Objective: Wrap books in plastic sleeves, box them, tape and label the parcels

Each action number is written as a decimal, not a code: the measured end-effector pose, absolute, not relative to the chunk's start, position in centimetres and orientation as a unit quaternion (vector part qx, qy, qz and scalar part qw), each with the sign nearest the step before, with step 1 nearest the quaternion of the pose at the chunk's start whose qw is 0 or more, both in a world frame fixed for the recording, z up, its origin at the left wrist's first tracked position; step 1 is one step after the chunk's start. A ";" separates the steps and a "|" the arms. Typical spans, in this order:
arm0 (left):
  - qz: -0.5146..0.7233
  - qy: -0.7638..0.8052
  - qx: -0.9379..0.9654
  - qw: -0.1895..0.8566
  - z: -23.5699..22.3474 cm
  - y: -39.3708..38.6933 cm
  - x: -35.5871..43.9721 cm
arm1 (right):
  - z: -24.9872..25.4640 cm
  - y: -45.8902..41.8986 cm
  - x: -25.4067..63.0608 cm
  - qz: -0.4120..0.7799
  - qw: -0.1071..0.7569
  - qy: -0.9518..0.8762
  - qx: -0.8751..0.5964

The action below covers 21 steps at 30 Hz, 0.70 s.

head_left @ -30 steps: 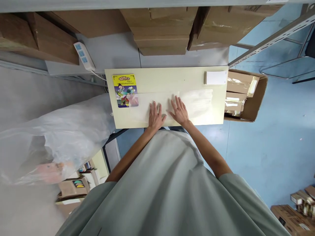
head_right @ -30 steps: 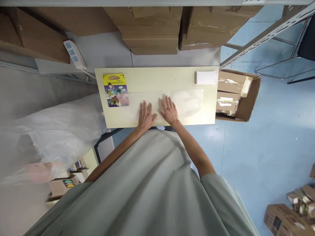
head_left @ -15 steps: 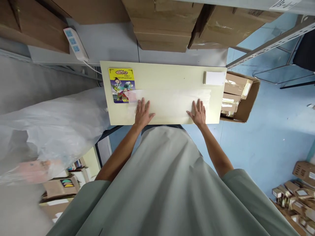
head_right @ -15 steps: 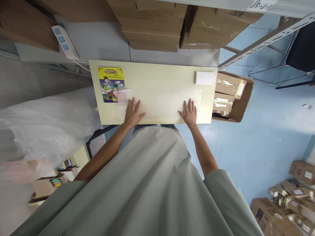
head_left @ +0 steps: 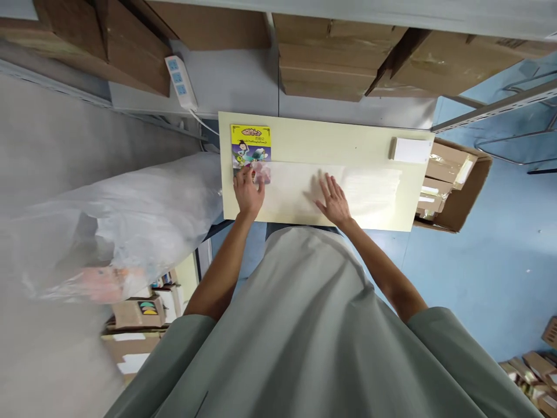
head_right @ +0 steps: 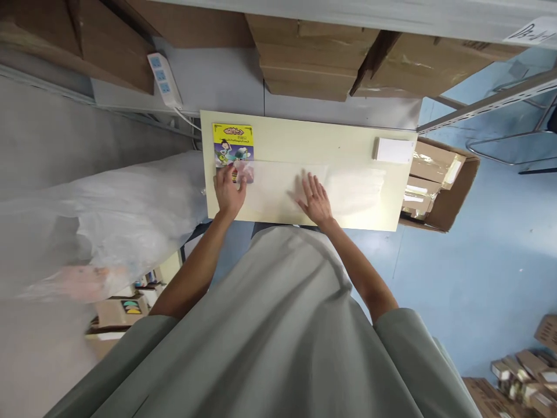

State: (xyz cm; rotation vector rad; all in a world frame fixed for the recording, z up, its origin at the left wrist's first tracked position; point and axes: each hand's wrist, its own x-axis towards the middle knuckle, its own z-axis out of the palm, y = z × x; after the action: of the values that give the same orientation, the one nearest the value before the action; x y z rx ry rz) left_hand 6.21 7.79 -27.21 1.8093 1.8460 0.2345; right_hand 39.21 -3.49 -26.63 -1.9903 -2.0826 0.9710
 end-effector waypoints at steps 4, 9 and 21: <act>0.073 0.752 0.605 0.250 -27.7 10.5 3.1 | -25.7 -0.1 31.4 0.386 0.061 -0.719 -0.575; 0.016 0.789 0.549 0.275 -27.8 12.7 1.7 | -25.6 2.2 24.2 0.416 0.064 -0.739 -0.526; 0.037 0.777 0.508 0.370 -26.0 16.2 -0.4 | -27.3 2.0 21.6 0.451 0.037 -0.692 -0.563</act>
State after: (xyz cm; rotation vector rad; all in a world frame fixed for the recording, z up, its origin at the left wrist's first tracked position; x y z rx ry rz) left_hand -0.44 16.24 -26.04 1.3044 1.9924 0.0954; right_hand 21.57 2.04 -27.25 -1.7279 -2.1223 1.3835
